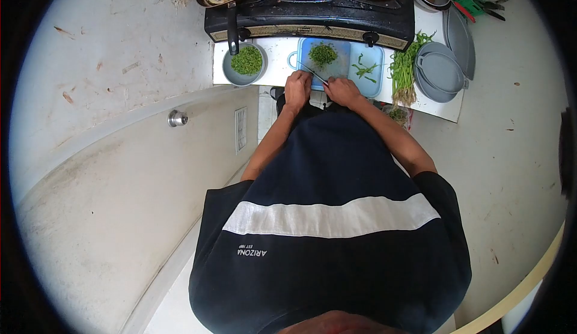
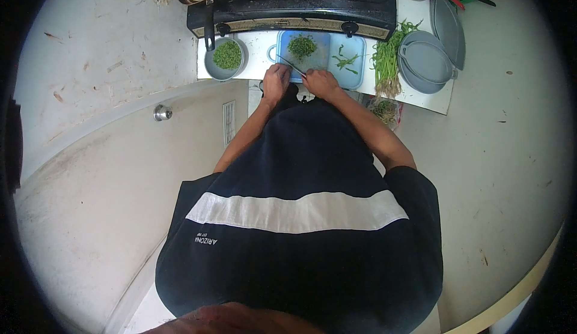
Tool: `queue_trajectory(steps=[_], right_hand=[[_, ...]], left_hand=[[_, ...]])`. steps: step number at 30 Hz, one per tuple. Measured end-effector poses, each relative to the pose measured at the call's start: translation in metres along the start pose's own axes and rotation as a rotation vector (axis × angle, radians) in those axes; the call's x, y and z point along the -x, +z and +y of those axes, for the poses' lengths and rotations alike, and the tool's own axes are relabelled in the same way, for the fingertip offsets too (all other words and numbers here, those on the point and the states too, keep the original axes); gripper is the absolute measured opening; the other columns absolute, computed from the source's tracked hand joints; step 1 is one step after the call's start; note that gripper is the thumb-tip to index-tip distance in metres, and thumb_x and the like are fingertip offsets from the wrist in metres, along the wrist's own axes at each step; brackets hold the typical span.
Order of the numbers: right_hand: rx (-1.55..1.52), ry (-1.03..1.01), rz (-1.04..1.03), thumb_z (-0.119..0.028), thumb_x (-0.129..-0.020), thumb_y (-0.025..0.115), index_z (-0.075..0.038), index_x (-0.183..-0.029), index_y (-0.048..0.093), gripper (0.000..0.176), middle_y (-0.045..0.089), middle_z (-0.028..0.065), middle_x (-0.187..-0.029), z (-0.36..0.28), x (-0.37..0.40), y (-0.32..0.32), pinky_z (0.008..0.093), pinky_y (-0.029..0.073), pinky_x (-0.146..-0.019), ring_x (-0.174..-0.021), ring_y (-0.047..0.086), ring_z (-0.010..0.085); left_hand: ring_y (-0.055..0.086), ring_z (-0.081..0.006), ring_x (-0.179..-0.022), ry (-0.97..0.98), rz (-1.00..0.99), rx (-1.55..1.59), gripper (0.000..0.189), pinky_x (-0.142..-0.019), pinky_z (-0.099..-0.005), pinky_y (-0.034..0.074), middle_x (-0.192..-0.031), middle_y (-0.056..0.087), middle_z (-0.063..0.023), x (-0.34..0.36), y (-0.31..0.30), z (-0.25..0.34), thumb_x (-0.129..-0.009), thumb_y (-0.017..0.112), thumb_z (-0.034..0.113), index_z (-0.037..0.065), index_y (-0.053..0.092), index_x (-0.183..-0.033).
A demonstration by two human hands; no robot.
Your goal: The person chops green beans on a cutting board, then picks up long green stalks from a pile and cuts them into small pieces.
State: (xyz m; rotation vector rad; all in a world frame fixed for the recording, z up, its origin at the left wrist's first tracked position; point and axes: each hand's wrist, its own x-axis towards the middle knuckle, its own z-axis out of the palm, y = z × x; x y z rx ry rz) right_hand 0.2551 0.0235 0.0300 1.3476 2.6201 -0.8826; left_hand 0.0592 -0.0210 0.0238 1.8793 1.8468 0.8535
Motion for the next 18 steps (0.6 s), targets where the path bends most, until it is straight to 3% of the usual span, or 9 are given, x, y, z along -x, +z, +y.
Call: queue_trajectory(steps=[18], right_hand=[[-0.043, -0.045, 0.014, -0.039, -0.105, 0.052, 0.002, -0.096, 0.066, 0.044, 0.072, 0.0242, -0.079, 0.008, 0.012, 0.004, 0.0527, 0.059, -0.072, -0.076, 0.073, 0.0428]], left_hand=[[0.063, -0.0368, -0.088, 0.014, -0.01, -0.004, 0.011, -0.08, -0.0455, 0.053, -0.088, 0.065, -0.0159, 0.0, 0.002, -0.002, -0.082, 0.068, 0.0, 0.002, 0.073, -0.092]])
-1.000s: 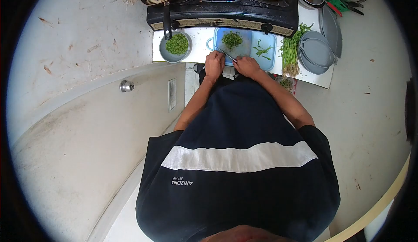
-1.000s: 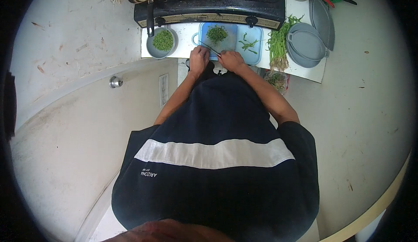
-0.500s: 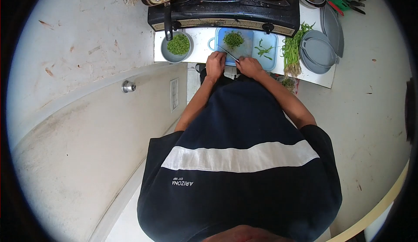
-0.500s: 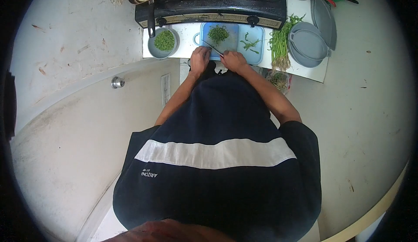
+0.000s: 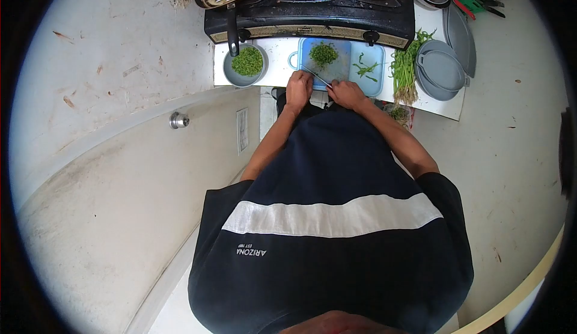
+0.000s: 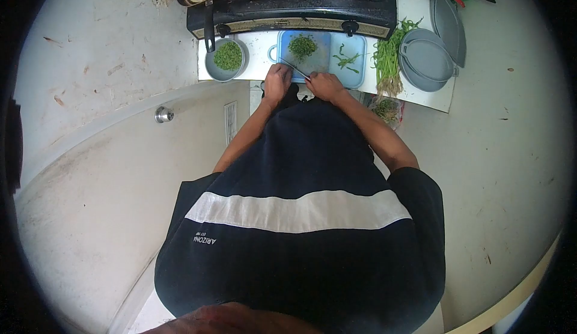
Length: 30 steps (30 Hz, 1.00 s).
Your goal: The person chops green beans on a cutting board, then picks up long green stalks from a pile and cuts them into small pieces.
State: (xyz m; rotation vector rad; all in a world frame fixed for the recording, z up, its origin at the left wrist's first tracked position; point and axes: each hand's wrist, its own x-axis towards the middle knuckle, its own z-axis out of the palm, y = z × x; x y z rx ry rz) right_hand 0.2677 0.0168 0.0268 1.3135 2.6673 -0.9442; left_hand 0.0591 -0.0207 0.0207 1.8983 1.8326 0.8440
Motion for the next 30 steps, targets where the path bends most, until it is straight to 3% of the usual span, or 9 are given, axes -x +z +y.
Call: queue_trajectory(steps=[15, 19, 30], right_hand=[[0.052, 0.01, 0.047, -0.039, -0.103, 0.053, 0.003, -0.095, 0.065, 0.044, 0.072, 0.0243, -0.079, -0.004, -0.006, 0.006, 0.0504, 0.06, -0.068, -0.074, 0.073, 0.0416], [0.032, 0.053, 0.0, -0.038, -0.103, 0.053, 0.002, -0.095, 0.067, 0.043, 0.073, 0.0249, -0.084, -0.001, -0.007, 0.001, 0.0514, 0.06, -0.074, -0.081, 0.074, 0.0414], [0.021, -0.01, -0.032, -0.039, -0.104, 0.05, 0.003, -0.099, 0.067, 0.046, 0.072, 0.0257, -0.085, -0.002, -0.001, -0.01, 0.0532, 0.059, -0.076, -0.083, 0.073, 0.0435]], left_hand=[[0.064, -0.0362, -0.086, -0.008, -0.025, -0.005, 0.015, -0.078, -0.045, 0.053, -0.087, 0.064, -0.0152, 0.001, -0.004, 0.003, -0.084, 0.067, -0.001, 0.003, 0.074, -0.097], [0.066, -0.0377, -0.088, -0.033, -0.022, 0.017, 0.015, -0.079, -0.0456, 0.054, -0.091, 0.067, -0.0173, 0.001, -0.002, 0.0, -0.088, 0.067, 0.002, 0.002, 0.075, -0.101], [0.064, -0.0371, -0.086, -0.046, 0.002, 0.049, 0.009, -0.079, -0.0454, 0.054, -0.087, 0.065, -0.0167, 0.002, -0.002, 0.005, -0.085, 0.068, -0.001, 0.0, 0.073, -0.093]])
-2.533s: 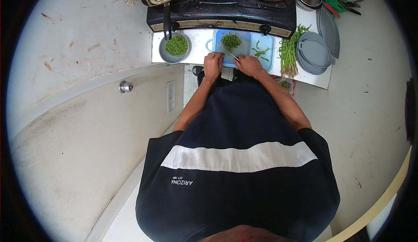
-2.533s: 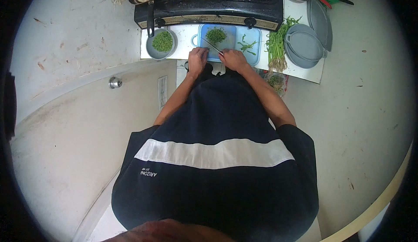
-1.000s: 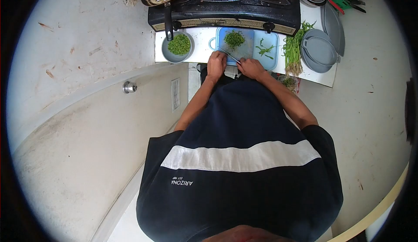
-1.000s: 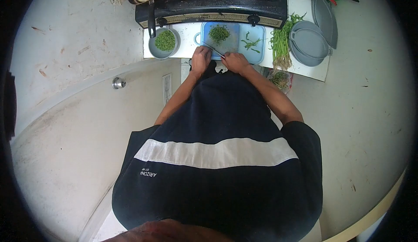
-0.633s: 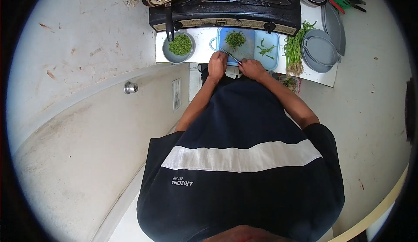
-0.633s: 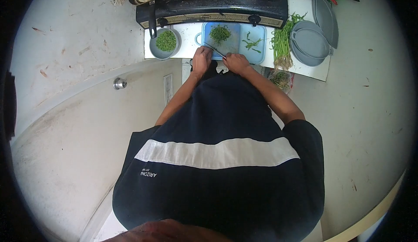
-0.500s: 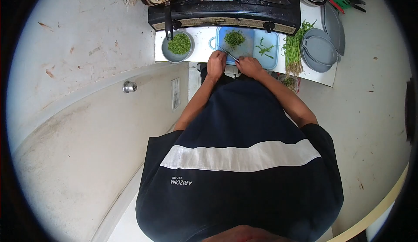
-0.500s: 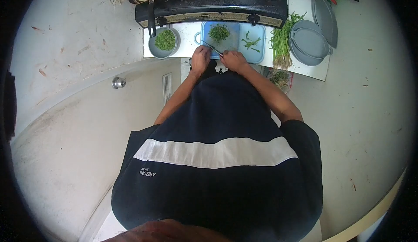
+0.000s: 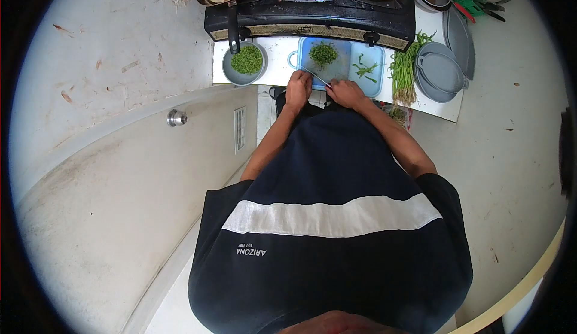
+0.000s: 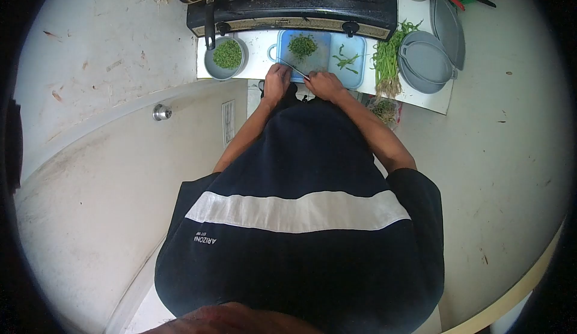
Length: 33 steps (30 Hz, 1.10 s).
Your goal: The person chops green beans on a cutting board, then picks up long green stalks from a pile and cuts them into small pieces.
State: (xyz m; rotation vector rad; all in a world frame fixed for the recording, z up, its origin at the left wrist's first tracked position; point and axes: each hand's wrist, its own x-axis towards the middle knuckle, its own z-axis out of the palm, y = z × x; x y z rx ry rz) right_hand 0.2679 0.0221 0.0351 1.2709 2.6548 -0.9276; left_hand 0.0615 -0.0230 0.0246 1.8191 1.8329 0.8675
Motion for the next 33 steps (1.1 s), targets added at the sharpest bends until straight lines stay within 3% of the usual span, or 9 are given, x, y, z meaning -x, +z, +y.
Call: queue_trajectory(steps=[13, 19, 27, 33], right_hand=[[0.012, 0.02, -0.003, -0.039, -0.104, 0.052, 0.003, -0.096, 0.066, 0.045, 0.072, 0.0243, -0.083, -0.002, -0.002, 0.008, 0.0516, 0.06, -0.073, -0.08, 0.073, 0.042], [0.056, 0.021, 0.019, -0.039, -0.103, 0.053, 0.003, -0.096, 0.066, 0.044, 0.073, 0.0227, -0.083, -0.004, -0.008, 0.008, 0.0508, 0.06, -0.072, -0.079, 0.074, 0.0402], [0.054, 0.018, 0.091, -0.039, -0.104, 0.052, 0.002, -0.095, 0.067, 0.044, 0.073, 0.0233, -0.081, 0.005, -0.012, 0.011, 0.0513, 0.06, -0.072, -0.079, 0.074, 0.0408], [0.021, -0.003, -0.007, -0.04, -0.105, 0.05, 0.002, -0.097, 0.067, 0.046, 0.073, 0.0246, -0.083, -0.001, -0.002, 0.005, 0.0531, 0.059, -0.073, -0.08, 0.074, 0.0419]], left_hand=[[0.064, -0.038, -0.09, 0.069, 0.007, -0.005, 0.017, -0.08, -0.0456, 0.054, -0.091, 0.065, -0.0173, 0.004, -0.002, -0.001, -0.083, 0.066, -0.004, -0.001, 0.073, -0.098], [0.065, -0.0399, -0.093, -0.008, -0.065, 0.015, 0.018, -0.082, -0.0468, 0.054, -0.096, 0.066, -0.0191, 0.006, -0.004, -0.004, -0.086, 0.066, -0.003, -0.001, 0.073, -0.103], [0.067, -0.0404, -0.089, -0.013, -0.049, 0.03, 0.014, -0.08, -0.0468, 0.054, -0.095, 0.067, -0.0202, 0.005, -0.004, -0.004, -0.087, 0.067, -0.002, -0.002, 0.073, -0.1], [0.067, -0.0404, -0.09, 0.003, -0.027, 0.045, 0.011, -0.08, -0.0469, 0.054, -0.094, 0.067, -0.0203, 0.005, -0.004, -0.002, -0.087, 0.068, -0.001, -0.002, 0.072, -0.098]])
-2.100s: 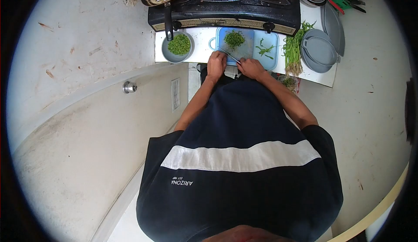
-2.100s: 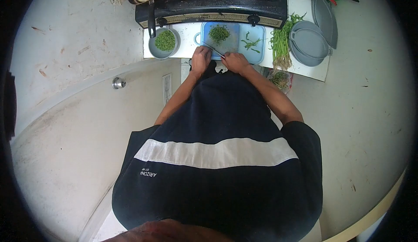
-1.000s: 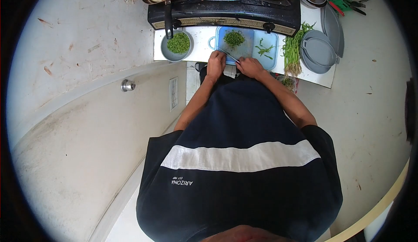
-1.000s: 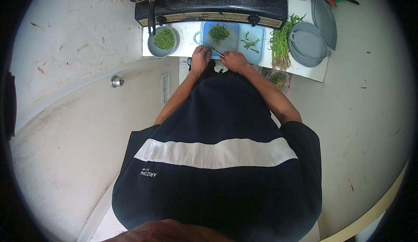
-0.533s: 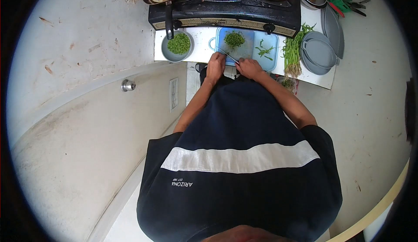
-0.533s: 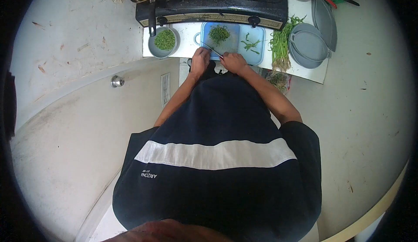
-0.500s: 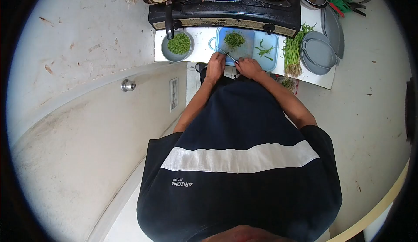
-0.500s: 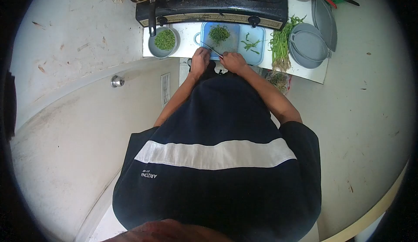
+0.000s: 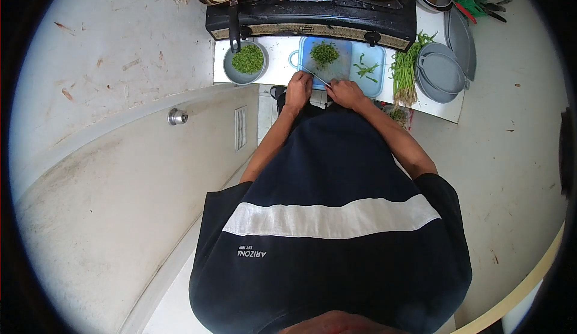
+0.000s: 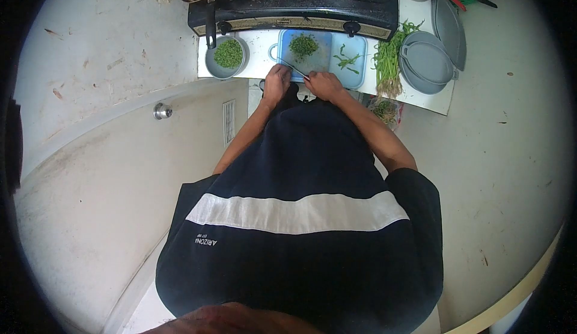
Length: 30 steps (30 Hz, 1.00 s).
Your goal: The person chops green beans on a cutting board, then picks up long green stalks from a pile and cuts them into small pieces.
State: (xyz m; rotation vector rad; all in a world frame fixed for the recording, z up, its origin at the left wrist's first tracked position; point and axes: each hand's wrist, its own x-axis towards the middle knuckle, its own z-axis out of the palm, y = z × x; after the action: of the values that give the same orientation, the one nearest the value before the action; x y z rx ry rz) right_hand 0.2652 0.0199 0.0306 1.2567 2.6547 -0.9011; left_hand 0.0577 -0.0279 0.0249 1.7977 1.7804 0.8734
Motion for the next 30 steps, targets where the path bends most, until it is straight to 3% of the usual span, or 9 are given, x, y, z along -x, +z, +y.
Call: queue_trajectory(steps=[12, 15, 17, 30], right_hand=[[0.018, 0.021, 0.038, -0.038, -0.103, 0.053, 0.001, -0.092, 0.069, 0.044, 0.073, 0.0231, -0.084, -0.004, -0.004, 0.003, 0.0504, 0.06, -0.074, -0.08, 0.074, 0.041], [0.0, 0.0, 0.045, -0.039, -0.104, 0.053, 0.003, -0.095, 0.066, 0.044, 0.073, 0.0232, -0.08, -0.001, -0.002, 0.007, 0.0502, 0.06, -0.069, -0.075, 0.074, 0.0411], [-0.011, 0.033, 0.006, -0.039, -0.104, 0.051, 0.002, -0.095, 0.069, 0.045, 0.074, 0.0233, -0.085, -0.01, -0.005, -0.004, 0.0506, 0.06, -0.076, -0.082, 0.074, 0.0404], [0.024, 0.038, 0.022, -0.04, -0.105, 0.05, 0.002, -0.098, 0.067, 0.047, 0.073, 0.0242, -0.086, 0.004, -0.007, -0.007, 0.052, 0.059, -0.075, -0.083, 0.074, 0.0414]], left_hand=[[0.065, -0.0405, -0.087, -0.007, 0.01, 0.0, 0.01, -0.079, -0.047, 0.053, -0.093, 0.066, -0.0202, -0.002, 0.0, 0.001, -0.087, 0.067, -0.001, -0.002, 0.072, -0.096], [0.065, -0.0408, -0.086, -0.008, -0.004, -0.006, 0.012, -0.078, -0.0472, 0.053, -0.092, 0.065, -0.0201, -0.001, -0.001, 0.001, -0.087, 0.067, -0.001, -0.002, 0.072, -0.098], [0.065, -0.041, -0.085, -0.008, -0.02, -0.015, 0.013, -0.078, -0.0475, 0.053, -0.092, 0.065, -0.02, -0.001, 0.0, 0.0, -0.087, 0.067, -0.001, -0.002, 0.072, -0.099], [0.065, -0.0405, -0.082, -0.014, -0.051, -0.061, 0.014, -0.075, -0.0482, 0.053, -0.088, 0.063, -0.0197, 0.0, 0.0, -0.002, -0.088, 0.067, 0.001, -0.001, 0.072, -0.102]])
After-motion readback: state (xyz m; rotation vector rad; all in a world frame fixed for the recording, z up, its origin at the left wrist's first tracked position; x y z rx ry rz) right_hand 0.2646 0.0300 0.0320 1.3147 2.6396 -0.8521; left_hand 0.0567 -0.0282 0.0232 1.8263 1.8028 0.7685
